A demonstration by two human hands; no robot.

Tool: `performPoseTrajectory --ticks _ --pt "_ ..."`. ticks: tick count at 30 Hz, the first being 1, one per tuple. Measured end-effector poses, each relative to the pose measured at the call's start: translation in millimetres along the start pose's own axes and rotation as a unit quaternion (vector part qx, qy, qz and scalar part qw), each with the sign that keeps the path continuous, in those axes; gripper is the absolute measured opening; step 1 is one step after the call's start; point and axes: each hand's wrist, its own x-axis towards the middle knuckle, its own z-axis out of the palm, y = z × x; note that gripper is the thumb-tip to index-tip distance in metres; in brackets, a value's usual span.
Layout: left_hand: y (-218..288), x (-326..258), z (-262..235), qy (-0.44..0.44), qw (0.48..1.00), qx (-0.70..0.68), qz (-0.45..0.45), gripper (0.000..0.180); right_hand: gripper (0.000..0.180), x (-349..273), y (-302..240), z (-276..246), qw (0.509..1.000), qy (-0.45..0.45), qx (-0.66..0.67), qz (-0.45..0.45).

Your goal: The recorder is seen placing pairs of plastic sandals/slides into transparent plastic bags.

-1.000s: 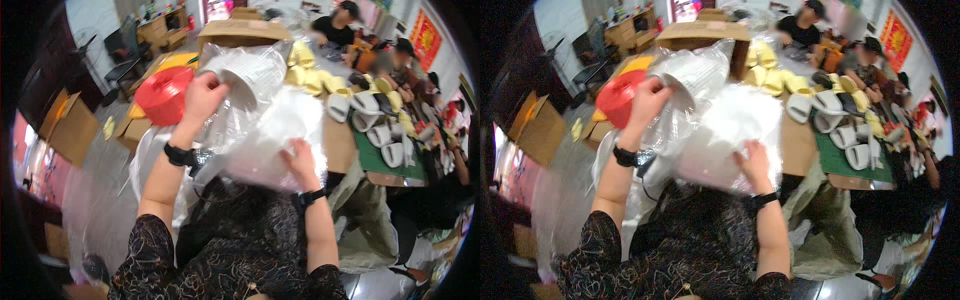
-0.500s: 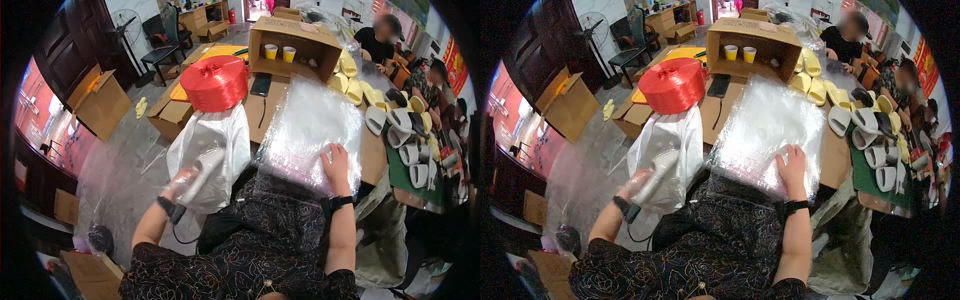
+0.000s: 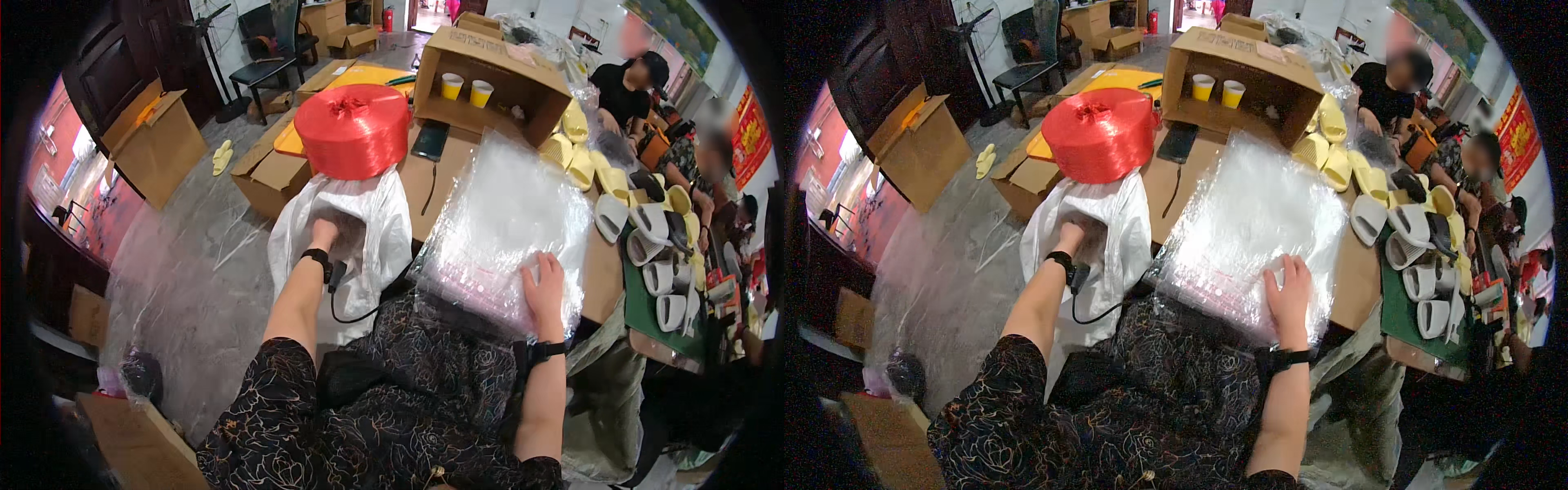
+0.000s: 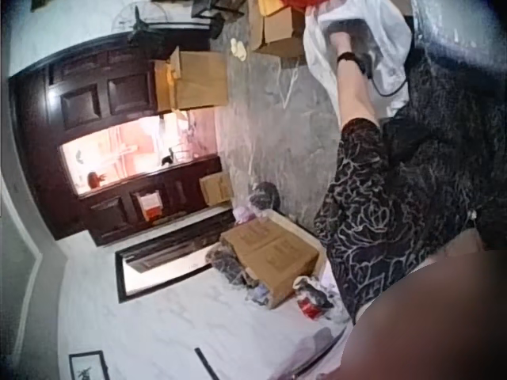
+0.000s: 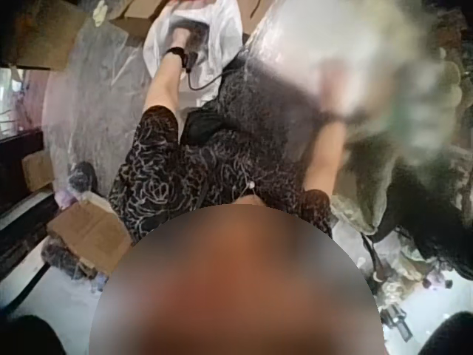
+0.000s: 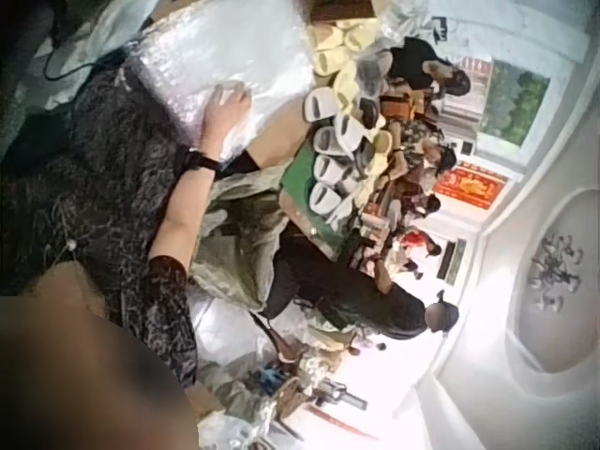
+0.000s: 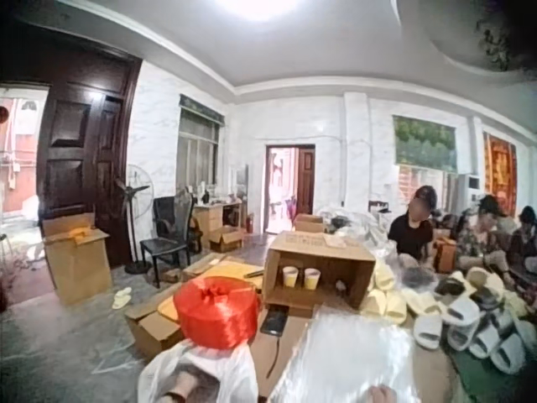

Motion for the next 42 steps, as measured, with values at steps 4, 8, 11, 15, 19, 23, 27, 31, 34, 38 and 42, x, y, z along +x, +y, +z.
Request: performPoseTrajectory --ticks 4,8,11,15,19,23,27,31,34,38,42 --pt "-9 -51 -36 0.099 0.995 -0.018 0.018 0.044 0.053 6 -10 1 1.000 0.004 0.009 -0.018" --pt "-20 -123 -72 -0.305 0.950 0.016 0.070 0.047 0.053 5 -4 -2 1.000 0.016 0.011 -0.023" --pt "-24 -176 -107 -0.551 0.832 -0.047 -0.030 0.066 0.052 1 -8 -2 0.999 0.026 0.011 -0.022" --pt "-16 -212 -132 -0.580 0.807 -0.110 -0.023 0.057 0.052 -1 -10 1 0.999 0.019 0.018 -0.022" --pt "75 -223 -205 -0.364 0.891 0.229 0.145 0.040 0.052 -1 -10 2 0.999 0.023 0.005 -0.026" --pt "154 -245 -267 -0.165 0.960 0.109 0.198 0.031 0.051 0 -9 -4 0.999 0.035 -0.002 -0.024" --pt "164 -248 -244 -0.269 0.924 0.173 0.211 0.033 0.053 5 2 -1 1.000 0.022 0.010 -0.016" --pt "126 -223 -215 -0.350 0.870 0.169 0.305 0.033 0.056 7 -11 -17 0.998 -0.042 0.037 -0.027" --pt "183 -231 -220 -0.224 0.865 0.294 0.338 0.030 0.059 4 7 -27 0.990 -0.125 0.011 -0.059" --pt "278 -248 -187 -0.139 0.851 0.115 0.494 0.037 0.057 -8 -16 -50 0.989 -0.135 -0.007 -0.062" --pt "317 -247 -99 -0.218 0.757 0.005 0.616 0.040 0.050 2 -21 -90 0.992 -0.127 -0.015 -0.022"
